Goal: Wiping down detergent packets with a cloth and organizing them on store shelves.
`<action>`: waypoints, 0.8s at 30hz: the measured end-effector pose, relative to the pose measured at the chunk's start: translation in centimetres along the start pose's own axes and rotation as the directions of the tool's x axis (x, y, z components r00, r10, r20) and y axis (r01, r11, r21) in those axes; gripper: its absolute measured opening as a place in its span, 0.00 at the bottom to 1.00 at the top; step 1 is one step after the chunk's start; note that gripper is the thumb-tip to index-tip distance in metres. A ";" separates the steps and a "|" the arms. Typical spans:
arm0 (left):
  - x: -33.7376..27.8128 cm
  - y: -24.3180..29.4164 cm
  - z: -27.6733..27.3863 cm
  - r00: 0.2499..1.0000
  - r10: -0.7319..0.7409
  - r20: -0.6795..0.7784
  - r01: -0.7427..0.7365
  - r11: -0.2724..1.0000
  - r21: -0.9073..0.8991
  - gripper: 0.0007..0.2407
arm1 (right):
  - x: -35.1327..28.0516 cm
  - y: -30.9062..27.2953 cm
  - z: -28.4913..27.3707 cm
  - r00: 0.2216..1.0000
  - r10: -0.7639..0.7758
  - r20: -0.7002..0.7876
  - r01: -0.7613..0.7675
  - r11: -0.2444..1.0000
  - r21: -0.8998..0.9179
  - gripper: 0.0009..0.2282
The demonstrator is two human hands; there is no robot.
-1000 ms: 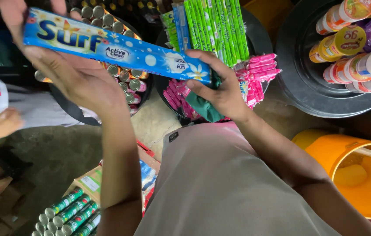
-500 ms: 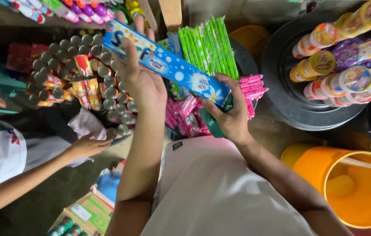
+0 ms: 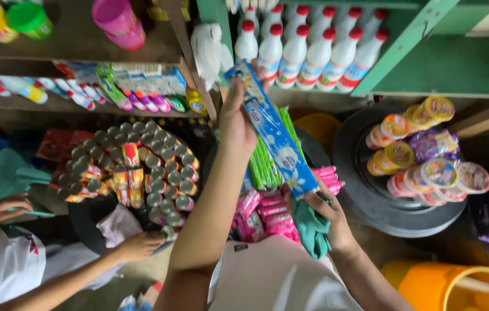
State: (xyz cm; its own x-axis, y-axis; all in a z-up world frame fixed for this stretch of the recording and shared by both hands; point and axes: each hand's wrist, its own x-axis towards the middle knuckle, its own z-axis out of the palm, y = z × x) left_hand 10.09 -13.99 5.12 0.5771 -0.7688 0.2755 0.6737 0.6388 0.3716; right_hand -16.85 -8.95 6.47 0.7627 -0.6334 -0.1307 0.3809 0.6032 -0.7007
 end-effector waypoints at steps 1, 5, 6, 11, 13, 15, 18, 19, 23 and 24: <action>0.8 -0.3 1.5 1.000 0.014 0.022 -0.014 1.000 0.002 0.26 | 0.3 -0.5 -0.2 1.000 -0.015 0.021 0.015 1.000 -0.006 0.27; 4.6 -1.5 5.3 0.987 -0.144 0.072 0.141 0.989 0.040 0.26 | 2.1 -2.7 -1.1 0.997 -0.067 0.034 0.075 0.945 -0.318 0.29; 5.8 -1.9 5.7 0.970 -0.188 0.154 0.191 0.982 -0.005 0.25 | 2.7 -3.2 -1.3 0.986 -0.106 0.128 0.154 0.872 -0.464 0.32; 13.2 -2.4 4.9 0.925 -0.323 0.202 0.321 0.946 0.043 0.23 | 7.4 -6.8 2.7 0.922 -0.266 0.280 0.386 0.657 -0.647 0.32; 15.9 -2.6 3.9 0.917 -0.317 0.242 0.320 0.947 0.026 0.21 | 8.8 -7.7 4.0 0.863 -0.337 0.377 0.503 0.506 -0.701 0.31; 17.8 -1.9 3.6 0.951 -0.305 -0.046 0.308 0.950 0.059 0.18 | 9.8 -8.1 5.2 0.931 -0.249 0.268 0.365 0.685 -0.630 0.34; 17.9 -0.5 4.3 0.952 -0.306 0.024 0.305 0.952 0.026 0.17 | 11.2 -8.6 5.6 0.939 -0.257 0.230 0.344 0.641 -0.686 0.34; 17.7 0.0 4.7 0.953 -0.299 0.038 0.298 0.954 0.032 0.17 | 11.6 -8.8 5.9 0.933 -0.267 0.242 0.359 0.635 -0.684 0.34; 16.5 1.4 5.4 0.947 -0.318 -0.029 0.319 0.947 0.037 0.15 | 12.5 -9.0 6.5 0.856 -0.299 0.422 0.517 0.530 -0.672 0.31; 16.1 1.6 5.4 0.940 -0.340 -0.012 0.341 0.940 0.012 0.14 | 12.6 -8.9 6.5 0.862 -0.290 0.416 0.505 0.549 -0.665 0.31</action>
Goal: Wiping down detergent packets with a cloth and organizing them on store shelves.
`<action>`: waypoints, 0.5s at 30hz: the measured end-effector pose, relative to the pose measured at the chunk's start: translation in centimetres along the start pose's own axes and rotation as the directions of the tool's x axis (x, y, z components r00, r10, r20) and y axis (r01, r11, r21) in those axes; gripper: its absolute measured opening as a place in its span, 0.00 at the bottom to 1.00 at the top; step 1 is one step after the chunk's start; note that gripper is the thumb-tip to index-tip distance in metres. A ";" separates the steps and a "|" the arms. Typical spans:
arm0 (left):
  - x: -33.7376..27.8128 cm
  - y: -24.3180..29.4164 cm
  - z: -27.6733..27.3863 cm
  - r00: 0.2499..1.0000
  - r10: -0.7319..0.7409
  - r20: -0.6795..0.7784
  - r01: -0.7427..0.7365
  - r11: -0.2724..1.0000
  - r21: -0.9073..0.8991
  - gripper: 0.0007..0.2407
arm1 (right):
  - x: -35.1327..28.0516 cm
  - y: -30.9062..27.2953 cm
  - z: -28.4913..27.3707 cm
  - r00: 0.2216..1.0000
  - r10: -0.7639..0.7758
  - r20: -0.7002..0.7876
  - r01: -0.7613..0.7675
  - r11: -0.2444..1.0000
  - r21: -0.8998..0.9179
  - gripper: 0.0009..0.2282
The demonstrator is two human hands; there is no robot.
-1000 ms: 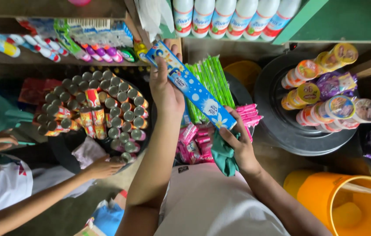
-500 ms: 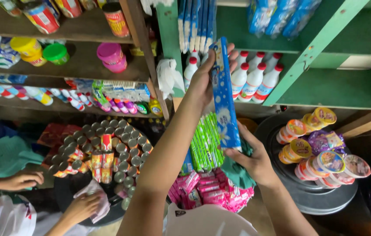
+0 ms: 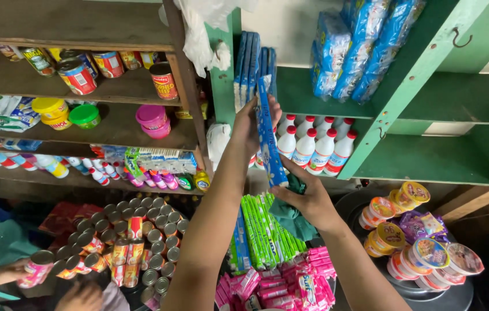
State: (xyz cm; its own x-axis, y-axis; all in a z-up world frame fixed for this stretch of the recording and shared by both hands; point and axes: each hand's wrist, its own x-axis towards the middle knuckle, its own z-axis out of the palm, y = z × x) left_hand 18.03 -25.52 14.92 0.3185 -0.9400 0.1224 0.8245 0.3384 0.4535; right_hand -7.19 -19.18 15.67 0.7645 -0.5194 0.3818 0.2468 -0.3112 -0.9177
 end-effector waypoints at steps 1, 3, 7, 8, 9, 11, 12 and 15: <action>-0.3 0.1 0.0 1.000 0.000 0.002 0.000 1.000 0.000 0.14 | 0.5 -0.4 0.1 1.000 -0.001 0.000 0.001 1.000 -0.002 0.31; -1.0 0.2 -0.2 0.996 -0.084 0.002 0.084 0.996 0.005 0.16 | 1.2 -1.0 0.3 0.994 0.102 -0.038 -0.100 0.994 0.052 0.31; -1.6 -0.3 -0.4 0.998 0.046 0.033 -0.049 0.991 0.123 0.14 | 3.2 -1.5 0.1 0.987 0.150 -0.059 -0.142 0.981 0.134 0.30; -1.8 -0.4 -0.2 0.999 0.036 0.035 -0.038 0.997 0.071 0.14 | 4.0 -1.8 0.0 0.988 0.142 -0.063 -0.135 0.984 0.115 0.30; -2.0 -0.6 -0.1 0.999 0.023 0.036 -0.024 1.000 0.019 0.15 | 4.7 -2.1 0.0 0.988 0.137 -0.070 -0.129 0.987 0.098 0.29; -2.9 -0.4 0.5 1.000 -0.007 0.019 0.006 0.999 0.032 0.16 | 6.7 -1.1 -0.5 0.987 0.145 -0.076 -0.134 0.983 0.127 0.29; -3.5 -0.4 0.7 0.999 -0.037 0.001 0.037 0.998 0.044 0.17 | 7.5 -0.6 -0.6 0.985 0.155 -0.080 -0.141 0.978 0.156 0.29; -0.9 -1.5 -4.5 1.000 0.017 0.008 -0.017 0.994 0.109 0.15 | 10.8 0.9 -1.4 0.997 0.049 -0.056 -0.041 0.990 0.134 0.29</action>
State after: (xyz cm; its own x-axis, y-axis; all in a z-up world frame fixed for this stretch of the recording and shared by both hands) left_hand 18.68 -24.99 10.15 0.3285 -0.9346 0.1366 0.7633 0.3479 0.5444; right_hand 0.48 -26.17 19.09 0.7410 -0.5780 0.3417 0.2927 -0.1799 -0.9391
